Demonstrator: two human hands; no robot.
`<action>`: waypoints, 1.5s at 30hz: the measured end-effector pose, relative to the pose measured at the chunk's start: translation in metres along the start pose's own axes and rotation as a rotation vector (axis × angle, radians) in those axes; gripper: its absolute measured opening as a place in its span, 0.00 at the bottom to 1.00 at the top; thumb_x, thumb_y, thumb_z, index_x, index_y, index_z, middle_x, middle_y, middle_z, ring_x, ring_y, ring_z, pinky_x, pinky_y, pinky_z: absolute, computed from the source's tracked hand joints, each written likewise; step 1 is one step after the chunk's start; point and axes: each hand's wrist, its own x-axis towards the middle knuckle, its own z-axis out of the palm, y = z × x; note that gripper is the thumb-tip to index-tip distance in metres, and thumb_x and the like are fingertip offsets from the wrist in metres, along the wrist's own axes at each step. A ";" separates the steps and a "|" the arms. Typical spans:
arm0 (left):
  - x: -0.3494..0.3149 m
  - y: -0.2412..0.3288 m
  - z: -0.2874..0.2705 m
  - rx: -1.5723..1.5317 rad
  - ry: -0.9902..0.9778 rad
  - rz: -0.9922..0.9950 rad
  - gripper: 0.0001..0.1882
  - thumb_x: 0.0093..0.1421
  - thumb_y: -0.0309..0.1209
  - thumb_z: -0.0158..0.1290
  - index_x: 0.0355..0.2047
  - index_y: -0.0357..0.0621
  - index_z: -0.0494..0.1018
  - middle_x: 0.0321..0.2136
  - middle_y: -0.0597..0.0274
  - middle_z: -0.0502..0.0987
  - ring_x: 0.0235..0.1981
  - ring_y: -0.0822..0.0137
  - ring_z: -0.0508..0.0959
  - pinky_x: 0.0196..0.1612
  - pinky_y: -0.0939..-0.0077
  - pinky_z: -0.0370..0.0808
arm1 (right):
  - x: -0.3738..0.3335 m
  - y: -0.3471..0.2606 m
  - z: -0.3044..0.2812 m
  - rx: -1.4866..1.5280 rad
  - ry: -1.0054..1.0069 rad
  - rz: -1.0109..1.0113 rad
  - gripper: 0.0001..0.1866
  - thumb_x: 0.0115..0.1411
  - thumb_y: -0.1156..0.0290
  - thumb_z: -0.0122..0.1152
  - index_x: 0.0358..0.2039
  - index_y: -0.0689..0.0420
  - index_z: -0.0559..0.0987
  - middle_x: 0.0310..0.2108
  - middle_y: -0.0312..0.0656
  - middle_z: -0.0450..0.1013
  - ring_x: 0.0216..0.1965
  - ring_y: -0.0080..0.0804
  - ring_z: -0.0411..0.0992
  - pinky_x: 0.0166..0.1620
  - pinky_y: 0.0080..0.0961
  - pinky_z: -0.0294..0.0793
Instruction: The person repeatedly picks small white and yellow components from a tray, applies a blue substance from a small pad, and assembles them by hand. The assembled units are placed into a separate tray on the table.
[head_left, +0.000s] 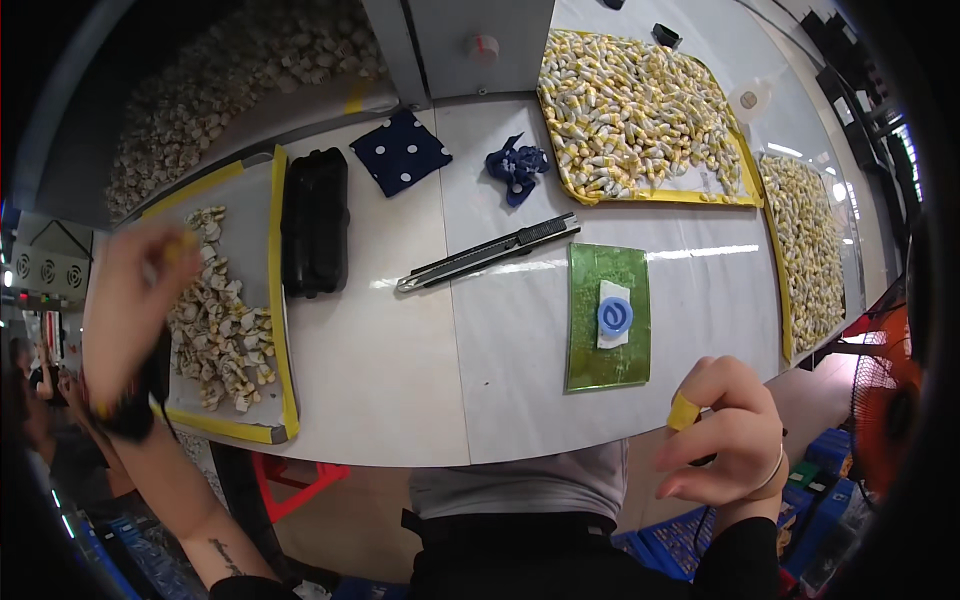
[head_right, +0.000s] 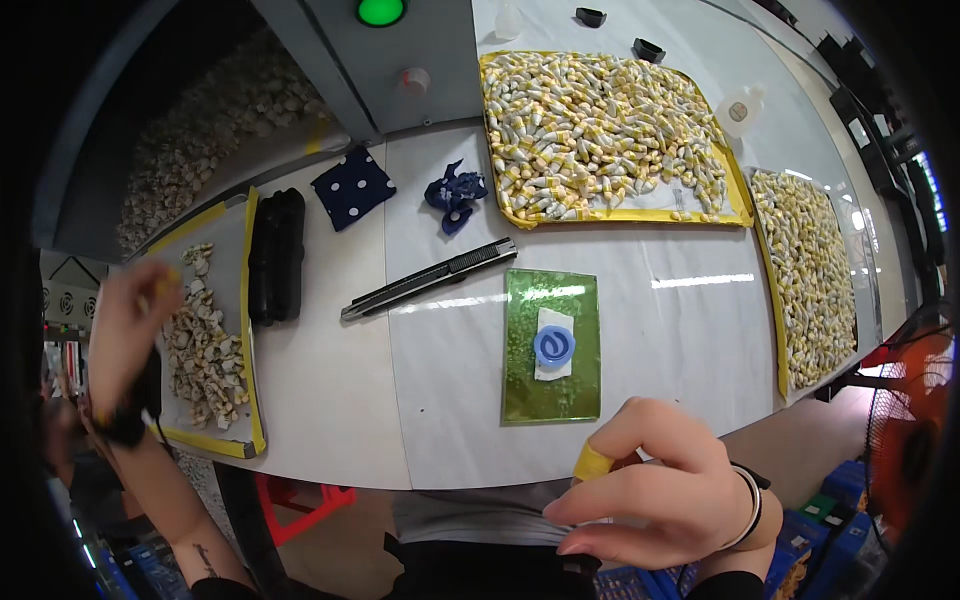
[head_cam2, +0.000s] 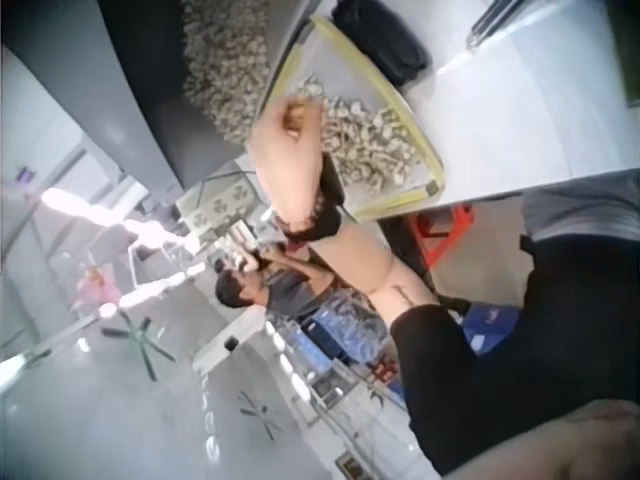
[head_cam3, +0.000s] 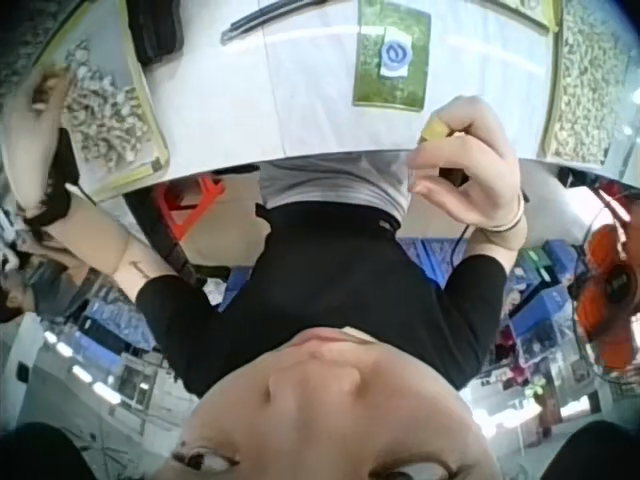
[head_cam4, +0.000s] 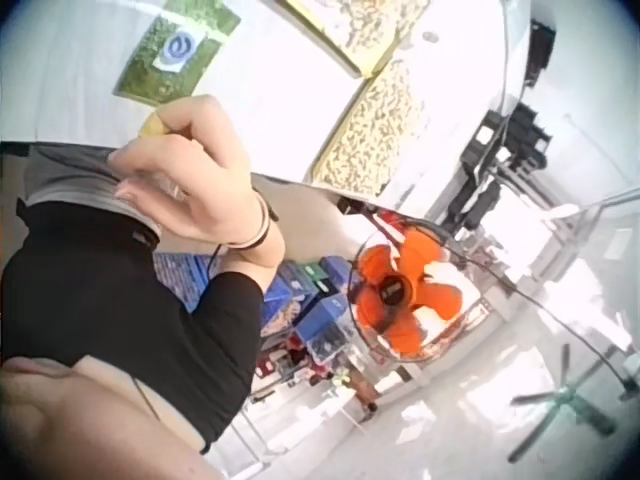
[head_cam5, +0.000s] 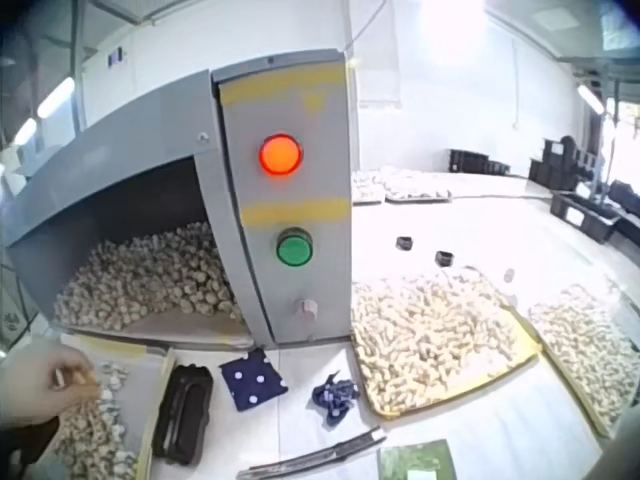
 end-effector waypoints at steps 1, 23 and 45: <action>0.022 -0.009 0.005 -0.055 0.049 0.042 0.13 0.49 0.29 0.57 0.34 0.34 0.73 0.24 0.52 0.75 0.24 0.62 0.73 0.31 0.72 0.68 | -0.001 0.000 0.000 -0.006 -0.011 -0.013 0.12 0.45 0.69 0.71 0.31 0.54 0.81 0.28 0.37 0.65 0.23 0.24 0.63 0.23 0.18 0.62; -0.024 0.086 0.002 -0.333 0.227 0.391 0.09 0.44 0.20 0.56 0.28 0.39 0.72 0.24 0.63 0.74 0.25 0.73 0.74 0.31 0.81 0.69 | 0.007 -0.009 -0.049 -0.639 0.148 0.154 0.15 0.37 0.77 0.67 0.30 0.59 0.77 0.29 0.43 0.69 0.30 0.41 0.70 0.34 0.29 0.69; -0.136 0.131 0.122 -2.307 -0.448 0.066 0.15 0.46 0.16 0.61 0.35 0.28 0.71 0.31 0.43 0.76 0.34 0.55 0.80 0.36 0.70 0.76 | 0.065 0.008 -0.039 -0.533 -0.018 0.096 0.09 0.52 0.82 0.55 0.35 0.60 0.76 0.23 0.44 0.71 0.25 0.36 0.72 0.27 0.26 0.69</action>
